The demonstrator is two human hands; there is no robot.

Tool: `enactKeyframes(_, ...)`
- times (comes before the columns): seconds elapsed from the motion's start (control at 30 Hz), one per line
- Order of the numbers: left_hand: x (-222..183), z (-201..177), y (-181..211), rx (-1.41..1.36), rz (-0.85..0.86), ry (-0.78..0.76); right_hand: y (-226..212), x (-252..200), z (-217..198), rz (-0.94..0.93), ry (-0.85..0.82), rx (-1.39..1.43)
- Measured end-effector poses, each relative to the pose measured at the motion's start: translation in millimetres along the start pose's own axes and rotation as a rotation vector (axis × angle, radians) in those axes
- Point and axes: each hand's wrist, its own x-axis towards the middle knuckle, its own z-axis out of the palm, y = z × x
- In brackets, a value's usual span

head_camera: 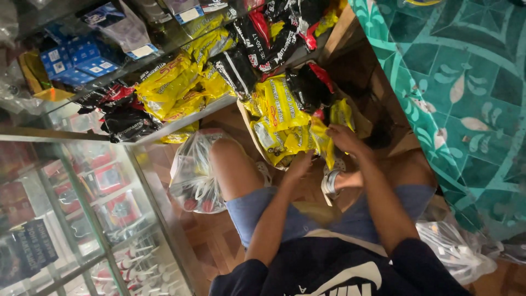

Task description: Sorting and inspecting packaged motorcycle inner tubes in a storage area.

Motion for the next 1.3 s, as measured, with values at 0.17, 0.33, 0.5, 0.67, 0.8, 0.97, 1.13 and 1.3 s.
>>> enactKeyframes(0.17, -45.4, -20.2, 72.8, -0.590, -0.227, -0.085, -77.9, -79.1, -15.3, -0.070, -0.081, 0.025)
enactKeyframes(0.33, -40.1, -9.9, 44.8, -0.888, -0.076, -0.174, -161.8, -164.2, -15.6, -0.404, 0.088, 0.024)
enactKeyframes(0.5, -34.9, -26.0, 31.0, -1.266, 0.247, -0.210, -172.2, -192.5, -40.8, -0.078, 0.058, 0.582)
enactKeyframes(0.67, -77.1, -43.6, 81.9, -1.295, 0.133, -0.112, -138.0, -191.6, -57.0, -0.328, 0.554, 0.927)
enactKeyframes(0.8, -66.8, -31.5, 59.7, -1.339, 0.230, -0.159, -199.7, -207.8, -40.3, -0.012, 0.538, 0.667)
enactKeyframes(0.97, -66.8, -29.4, 57.3, -1.428, 0.258, -0.242, -200.2, -203.1, 1.7, -0.649, 0.332, -0.181)
enactKeyframes(1.13, -29.8, -22.6, -5.8, -1.542, 0.269, -0.224, -202.2, -213.5, 16.8, -0.752, 0.265, -0.208)
enactKeyframes(1.3, -53.4, -30.4, 33.5, -1.563, 0.316, -0.073, -184.1, -203.9, 11.4, -0.707, 0.258, -0.381)
